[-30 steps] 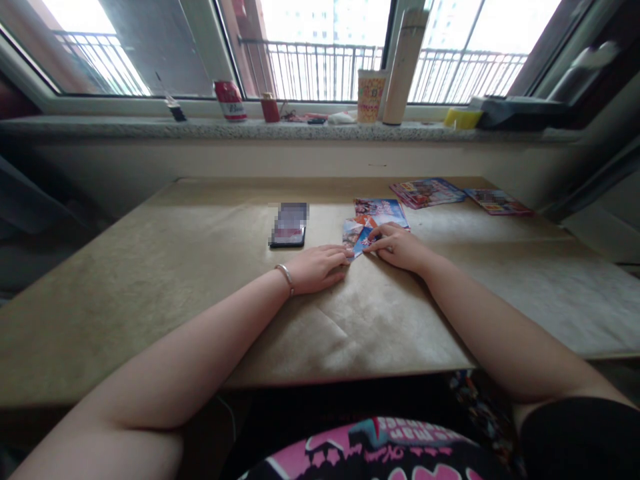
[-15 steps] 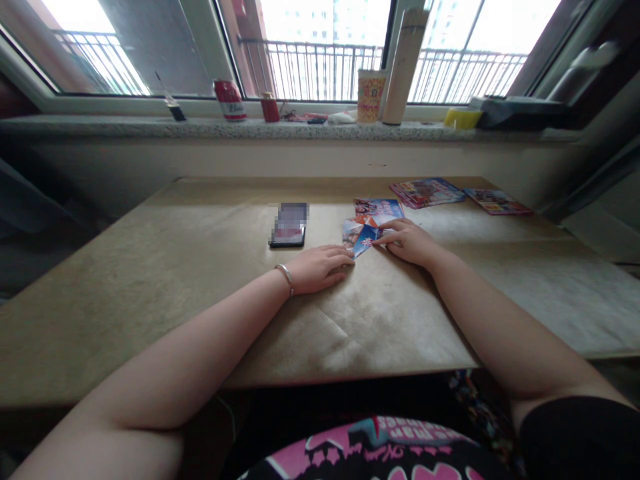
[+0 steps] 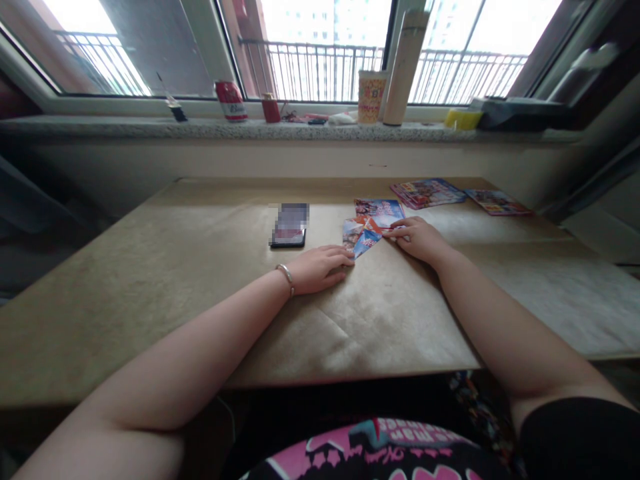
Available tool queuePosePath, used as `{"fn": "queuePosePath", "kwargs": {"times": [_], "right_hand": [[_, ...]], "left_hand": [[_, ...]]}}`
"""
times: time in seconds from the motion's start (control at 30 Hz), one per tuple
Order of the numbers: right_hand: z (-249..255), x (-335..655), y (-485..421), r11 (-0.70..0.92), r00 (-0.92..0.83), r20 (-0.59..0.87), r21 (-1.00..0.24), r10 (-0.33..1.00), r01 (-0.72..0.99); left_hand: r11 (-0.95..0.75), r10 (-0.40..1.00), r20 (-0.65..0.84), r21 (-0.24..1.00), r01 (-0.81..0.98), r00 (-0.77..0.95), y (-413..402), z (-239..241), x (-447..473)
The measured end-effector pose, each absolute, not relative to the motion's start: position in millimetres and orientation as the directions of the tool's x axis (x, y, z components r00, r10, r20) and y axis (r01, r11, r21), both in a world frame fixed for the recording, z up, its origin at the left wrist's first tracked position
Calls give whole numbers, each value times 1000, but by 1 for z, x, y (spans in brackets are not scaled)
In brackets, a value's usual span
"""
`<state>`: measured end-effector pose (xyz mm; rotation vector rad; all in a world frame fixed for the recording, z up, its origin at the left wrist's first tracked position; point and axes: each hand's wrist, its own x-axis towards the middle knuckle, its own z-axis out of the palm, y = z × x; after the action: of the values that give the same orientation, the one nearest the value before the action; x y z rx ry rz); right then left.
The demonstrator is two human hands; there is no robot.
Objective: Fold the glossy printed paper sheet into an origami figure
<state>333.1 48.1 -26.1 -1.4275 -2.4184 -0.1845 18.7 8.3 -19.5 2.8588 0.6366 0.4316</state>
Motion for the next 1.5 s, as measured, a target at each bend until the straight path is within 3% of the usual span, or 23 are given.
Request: {"fn": "queuePosePath", "kwargs": {"times": [0.23, 0.5, 0.77, 1.07, 1.37, 1.5], "right_hand": [[-21, 319, 36, 490, -453, 396, 9, 799, 871], [-11, 287, 16, 658, -622, 456, 99, 637, 747], [-6, 270, 12, 677, -732, 426, 305, 532, 670], [-5, 240, -11, 733, -689, 465, 116, 556, 670], [-8, 231, -14, 738, -605, 496, -115, 623, 665], [-8, 236, -11, 736, -588, 502, -160, 634, 658]], "left_hand": [[-879, 459, 251, 267, 394, 853, 7, -20, 18], [-792, 609, 252, 239, 561, 752, 1, -13, 21], [-754, 657, 329, 265, 601, 679, 5, -17, 23], [-799, 564, 430, 68, 598, 705, 8, -19, 26], [-810, 503, 513, 0, 586, 696, 4, -16, 30], [-807, 510, 507, 3, 590, 695, 4, -15, 29]]}}
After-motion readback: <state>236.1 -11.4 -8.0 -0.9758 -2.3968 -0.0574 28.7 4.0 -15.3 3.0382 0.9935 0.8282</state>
